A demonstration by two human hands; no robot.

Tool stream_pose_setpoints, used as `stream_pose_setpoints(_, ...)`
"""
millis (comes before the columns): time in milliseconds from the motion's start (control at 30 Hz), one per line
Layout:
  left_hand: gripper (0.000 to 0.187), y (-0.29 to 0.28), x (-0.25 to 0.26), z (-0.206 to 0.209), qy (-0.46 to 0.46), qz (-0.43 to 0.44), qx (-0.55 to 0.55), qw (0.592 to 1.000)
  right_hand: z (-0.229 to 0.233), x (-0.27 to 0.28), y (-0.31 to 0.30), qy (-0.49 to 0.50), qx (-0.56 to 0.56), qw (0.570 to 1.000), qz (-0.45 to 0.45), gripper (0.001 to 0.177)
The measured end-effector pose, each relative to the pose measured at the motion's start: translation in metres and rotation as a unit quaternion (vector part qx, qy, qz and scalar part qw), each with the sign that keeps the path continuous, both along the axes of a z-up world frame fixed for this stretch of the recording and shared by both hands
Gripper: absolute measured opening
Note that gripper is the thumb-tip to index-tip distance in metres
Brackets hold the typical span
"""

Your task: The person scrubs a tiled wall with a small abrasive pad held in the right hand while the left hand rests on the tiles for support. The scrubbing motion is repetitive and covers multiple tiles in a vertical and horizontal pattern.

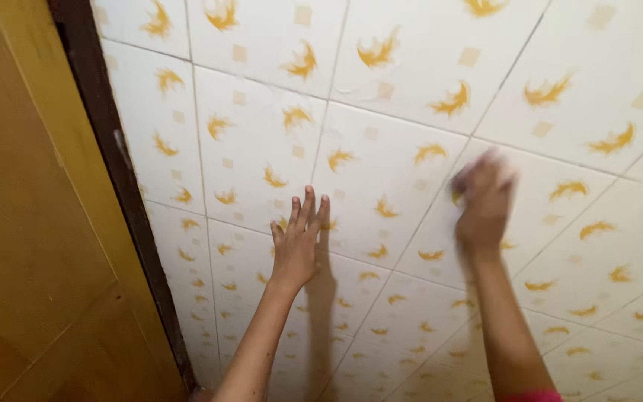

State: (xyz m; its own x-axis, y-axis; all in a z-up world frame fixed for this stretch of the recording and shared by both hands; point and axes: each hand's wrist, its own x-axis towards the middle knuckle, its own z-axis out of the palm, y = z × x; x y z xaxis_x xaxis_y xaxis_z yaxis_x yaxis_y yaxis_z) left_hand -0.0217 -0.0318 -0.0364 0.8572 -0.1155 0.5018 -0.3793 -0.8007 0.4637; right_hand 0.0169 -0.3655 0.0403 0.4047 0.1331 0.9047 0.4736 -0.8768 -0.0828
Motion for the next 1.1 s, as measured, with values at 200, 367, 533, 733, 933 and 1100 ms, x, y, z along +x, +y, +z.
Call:
stream_pose_setpoints(200,0.113,0.01,0.005,0.003,-0.021,0.042,0.072,0.996,-0.04,0.033,0.066,-0.034,-0.085,0.996,0.015,0.047)
stream_pose_setpoints(367,0.101,0.026,0.002,0.001,0.011,0.029,0.105,0.994,-0.178,-0.011,0.09,-0.065,-0.382,0.916,0.107,0.042)
stream_pose_setpoints(533,0.097,0.038,0.0,0.001,0.042,0.027,0.144,0.988,-0.124,0.005,0.052,-0.012,-0.188,0.982,-0.03,0.038)
stream_pose_setpoints(733,0.104,0.019,-0.004,-0.004,0.049,0.04,0.088,0.994,-0.034,0.045,0.074,-0.139,-0.04,0.987,-0.072,0.047)
stream_pose_setpoints(933,0.117,0.03,-0.01,-0.015,0.08,-0.003,0.001,0.997,-0.17,-0.012,0.116,-0.025,-0.346,0.936,0.056,0.054)
stream_pose_setpoints(1100,0.111,0.07,-0.004,-0.022,0.053,0.05,0.002,0.997,-0.108,-0.005,0.076,-0.011,-0.06,0.995,-0.074,0.05)
